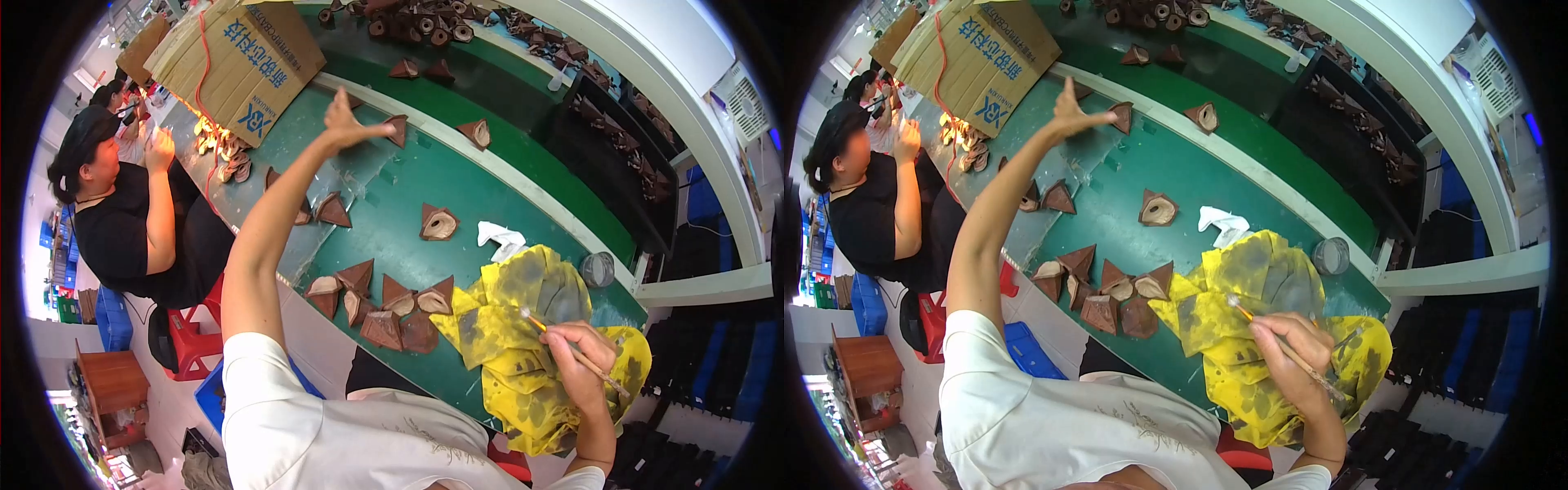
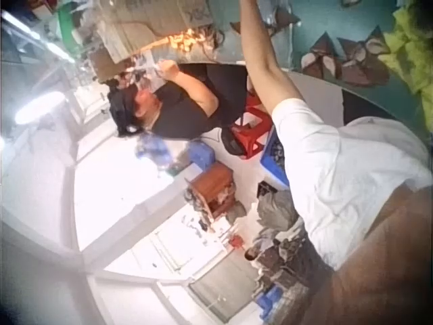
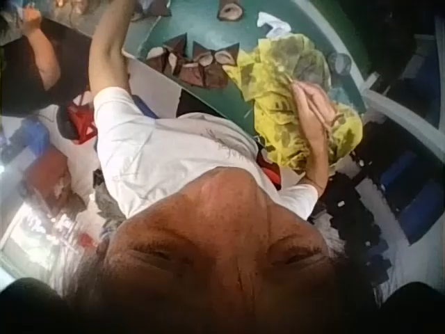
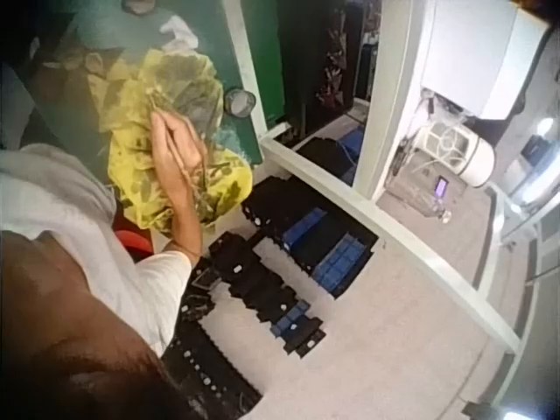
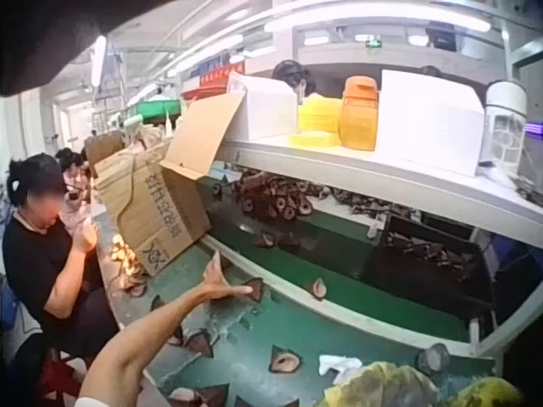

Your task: The person applies a liquid coating to the interior of small brown triangular components using a paint brush.

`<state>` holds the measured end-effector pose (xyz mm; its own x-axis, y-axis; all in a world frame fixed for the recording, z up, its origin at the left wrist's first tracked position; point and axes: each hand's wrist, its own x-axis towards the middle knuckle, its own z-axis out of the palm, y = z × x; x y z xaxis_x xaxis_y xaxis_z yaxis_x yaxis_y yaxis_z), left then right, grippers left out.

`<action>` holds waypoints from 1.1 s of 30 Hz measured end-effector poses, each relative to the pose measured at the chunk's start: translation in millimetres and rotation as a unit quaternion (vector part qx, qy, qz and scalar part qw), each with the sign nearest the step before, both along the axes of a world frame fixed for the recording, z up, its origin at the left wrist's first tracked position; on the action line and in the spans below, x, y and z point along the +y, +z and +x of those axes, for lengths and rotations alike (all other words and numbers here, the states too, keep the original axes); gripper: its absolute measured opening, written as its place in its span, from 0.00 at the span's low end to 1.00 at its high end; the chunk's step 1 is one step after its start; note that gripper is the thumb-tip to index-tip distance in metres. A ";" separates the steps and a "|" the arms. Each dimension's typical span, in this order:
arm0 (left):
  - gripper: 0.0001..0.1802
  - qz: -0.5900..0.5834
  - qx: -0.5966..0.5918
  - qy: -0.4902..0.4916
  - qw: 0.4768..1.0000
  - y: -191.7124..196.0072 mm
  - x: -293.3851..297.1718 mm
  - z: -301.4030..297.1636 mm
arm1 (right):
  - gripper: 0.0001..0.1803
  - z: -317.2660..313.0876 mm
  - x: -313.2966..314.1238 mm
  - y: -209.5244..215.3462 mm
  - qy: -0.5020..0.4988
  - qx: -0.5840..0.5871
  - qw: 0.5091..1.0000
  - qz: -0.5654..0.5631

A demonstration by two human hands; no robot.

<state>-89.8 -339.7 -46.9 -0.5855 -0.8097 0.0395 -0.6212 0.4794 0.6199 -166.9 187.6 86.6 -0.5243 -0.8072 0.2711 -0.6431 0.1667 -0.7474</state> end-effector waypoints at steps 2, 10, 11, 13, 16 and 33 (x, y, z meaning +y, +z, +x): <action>0.86 -0.066 0.059 -0.030 0.996 -17.3 28.5 -30.5 | 0.02 -2.0 -3.0 -1.3 -0.011 -0.017 1.000 0.021; 0.66 -0.112 0.149 -0.058 0.981 -39.3 51.0 -95.0 | 0.03 -2.7 -15.7 -4.5 0.012 -0.018 0.999 0.040; 0.66 -0.116 0.146 -0.048 0.981 -39.6 40.8 -104.5 | 0.03 -1.4 -17.5 -6.2 0.024 -0.018 0.999 0.037; 0.61 -0.103 0.229 -0.023 0.968 -38.6 33.5 -131.6 | 0.03 -0.7 -18.2 -9.7 0.009 -0.019 0.998 0.056; 0.57 -0.127 0.189 0.049 0.972 -27.6 33.8 -142.6 | 0.03 1.2 -20.9 -8.6 0.027 -0.021 0.998 0.058; 0.28 -0.228 0.029 -0.100 0.968 48.4 5.2 123.5 | 0.06 -9.2 -37.1 -4.6 0.095 0.015 0.993 0.070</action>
<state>33.7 -334.5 1.5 -0.7143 -0.5717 0.4036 -0.4586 0.8180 0.3472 -176.1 150.6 82.1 -0.3529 -0.9214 0.1628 -0.6946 0.1414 -0.7054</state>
